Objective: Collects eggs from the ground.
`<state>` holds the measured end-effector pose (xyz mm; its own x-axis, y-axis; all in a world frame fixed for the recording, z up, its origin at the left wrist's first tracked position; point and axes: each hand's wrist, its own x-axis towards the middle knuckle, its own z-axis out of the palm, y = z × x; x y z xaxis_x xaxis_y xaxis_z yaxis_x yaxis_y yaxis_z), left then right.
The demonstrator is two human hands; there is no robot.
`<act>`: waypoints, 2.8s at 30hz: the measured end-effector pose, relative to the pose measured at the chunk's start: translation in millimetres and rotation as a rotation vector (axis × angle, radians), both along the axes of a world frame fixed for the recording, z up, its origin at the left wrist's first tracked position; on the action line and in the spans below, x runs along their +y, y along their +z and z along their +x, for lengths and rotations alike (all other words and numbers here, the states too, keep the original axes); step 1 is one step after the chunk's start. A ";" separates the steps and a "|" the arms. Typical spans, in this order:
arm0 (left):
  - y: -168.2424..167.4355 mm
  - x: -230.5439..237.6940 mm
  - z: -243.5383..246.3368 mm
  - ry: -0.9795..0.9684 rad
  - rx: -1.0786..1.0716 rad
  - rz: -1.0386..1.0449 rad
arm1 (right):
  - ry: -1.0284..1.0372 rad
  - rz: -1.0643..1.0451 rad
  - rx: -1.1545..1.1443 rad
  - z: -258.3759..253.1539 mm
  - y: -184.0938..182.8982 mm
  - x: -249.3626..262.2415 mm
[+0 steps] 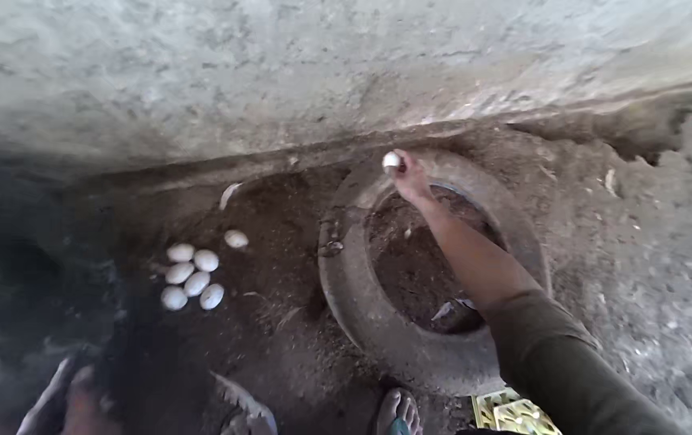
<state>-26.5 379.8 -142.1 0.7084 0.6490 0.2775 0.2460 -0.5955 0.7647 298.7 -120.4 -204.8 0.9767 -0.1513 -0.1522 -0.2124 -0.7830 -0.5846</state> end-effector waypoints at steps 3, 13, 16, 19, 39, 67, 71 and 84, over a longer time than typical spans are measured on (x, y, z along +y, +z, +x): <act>6.0 -4.0 -3.0 0.028 -0.010 -0.039 | 0.130 -0.155 -0.017 -13.7 2.6 -3.8; 6.8 7.4 -4.3 -0.067 -0.083 -0.080 | -0.005 0.535 0.364 -41.8 54.7 -18.7; 0.9 13.1 -11.9 -0.031 -0.015 -0.158 | 0.238 0.896 0.471 -52.9 91.0 1.5; -8.1 21.1 -19.0 0.020 0.045 -0.154 | 0.526 1.092 0.610 -47.9 91.3 25.2; -0.8 34.7 -18.3 -0.042 -0.156 -0.195 | 0.940 -0.045 0.484 -66.1 63.8 271.8; 5.2 18.6 -29.2 -0.097 -0.208 -0.148 | 1.091 -0.043 0.632 -271.7 -16.1 257.3; 4.8 20.4 -26.9 -0.071 -0.229 -0.142 | 1.199 -0.112 0.448 -286.3 -24.1 253.2; 3.2 19.2 -19.5 -0.068 -0.179 -0.170 | 1.367 -0.297 0.545 -272.3 -13.1 244.5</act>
<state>-46.0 399.0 -138.9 0.7011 0.6499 0.2934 0.0615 -0.4651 0.8831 26.4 124.1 -218.0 0.2210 0.7165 -0.6617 0.6275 -0.6238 -0.4659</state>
